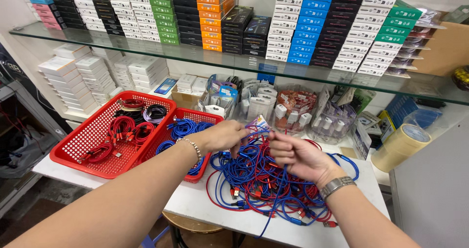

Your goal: The person untangles and coils red and blue USB cables, then places them into separate red plastic baskets. The person handles the cables one at a time, separating them by color and organizing them into the baskets.

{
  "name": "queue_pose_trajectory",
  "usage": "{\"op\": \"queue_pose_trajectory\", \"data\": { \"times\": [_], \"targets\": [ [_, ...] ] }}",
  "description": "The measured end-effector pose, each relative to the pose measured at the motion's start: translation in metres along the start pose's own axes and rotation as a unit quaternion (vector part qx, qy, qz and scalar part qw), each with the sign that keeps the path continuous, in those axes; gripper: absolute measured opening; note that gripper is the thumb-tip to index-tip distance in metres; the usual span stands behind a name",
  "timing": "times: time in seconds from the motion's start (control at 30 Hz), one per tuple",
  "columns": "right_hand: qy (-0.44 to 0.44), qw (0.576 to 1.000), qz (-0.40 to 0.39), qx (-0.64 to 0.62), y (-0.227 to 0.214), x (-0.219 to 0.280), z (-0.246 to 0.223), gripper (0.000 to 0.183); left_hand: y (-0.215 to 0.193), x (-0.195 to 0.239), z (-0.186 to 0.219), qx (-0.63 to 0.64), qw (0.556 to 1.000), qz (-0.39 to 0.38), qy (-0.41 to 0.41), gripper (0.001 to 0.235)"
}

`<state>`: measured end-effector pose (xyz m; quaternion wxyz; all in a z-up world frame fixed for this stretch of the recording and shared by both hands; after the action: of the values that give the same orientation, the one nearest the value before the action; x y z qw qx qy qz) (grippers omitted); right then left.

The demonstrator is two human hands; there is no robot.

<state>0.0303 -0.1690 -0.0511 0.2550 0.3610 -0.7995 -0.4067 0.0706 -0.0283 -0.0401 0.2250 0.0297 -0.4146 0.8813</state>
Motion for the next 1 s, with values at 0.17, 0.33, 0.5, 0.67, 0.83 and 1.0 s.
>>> {"op": "queue_pose_trajectory", "data": {
  "times": [0.17, 0.33, 0.5, 0.67, 0.83, 1.0],
  "targets": [
    [-0.095, 0.985, 0.136, -0.048, -0.063, 0.011, -0.044, 0.013, 0.018, 0.017, 0.022, 0.355, 0.917, -0.169, 0.058, 0.028],
    [-0.074, 0.975, 0.212, -0.002, -0.081, 0.002, -0.005, 0.015, 0.0, 0.021, 0.081, 0.623, 0.719, -0.262, 0.162, 0.02],
    [0.015, 0.975, 0.197, 0.106, -0.035, -0.011, 0.052, 0.037, -0.019, -0.011, 0.075, 0.637, 0.755, -0.08, 0.132, 0.021],
    [0.068, 0.975, 0.117, 0.177, 0.001, -0.009, 0.054, 0.035, -0.019, -0.005, 0.053, 0.101, 0.986, 0.069, 0.113, 0.027],
    [-0.004, 0.996, 0.049, 0.077, 0.002, 0.008, -0.002, 0.021, 0.006, 0.011, 0.03, 0.08, 0.996, -0.031, 0.014, 0.033],
    [-0.047, 0.997, 0.049, 0.031, -0.01, 0.014, -0.018, 0.02, 0.021, 0.033, 0.068, 0.382, 0.883, -0.26, 0.083, 0.024]
  ]
}}
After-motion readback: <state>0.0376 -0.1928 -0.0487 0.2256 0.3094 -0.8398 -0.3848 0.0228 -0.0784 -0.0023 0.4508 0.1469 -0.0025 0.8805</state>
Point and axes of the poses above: each hand's wrist, its own x-axis away from the middle knuckle, its own y-axis out of the palm, z = x × y, the point moved 10 cm from there along -x, towards the middle knuckle, and after that the axes turned 8 degrees about -x, right-handed, at the moved point
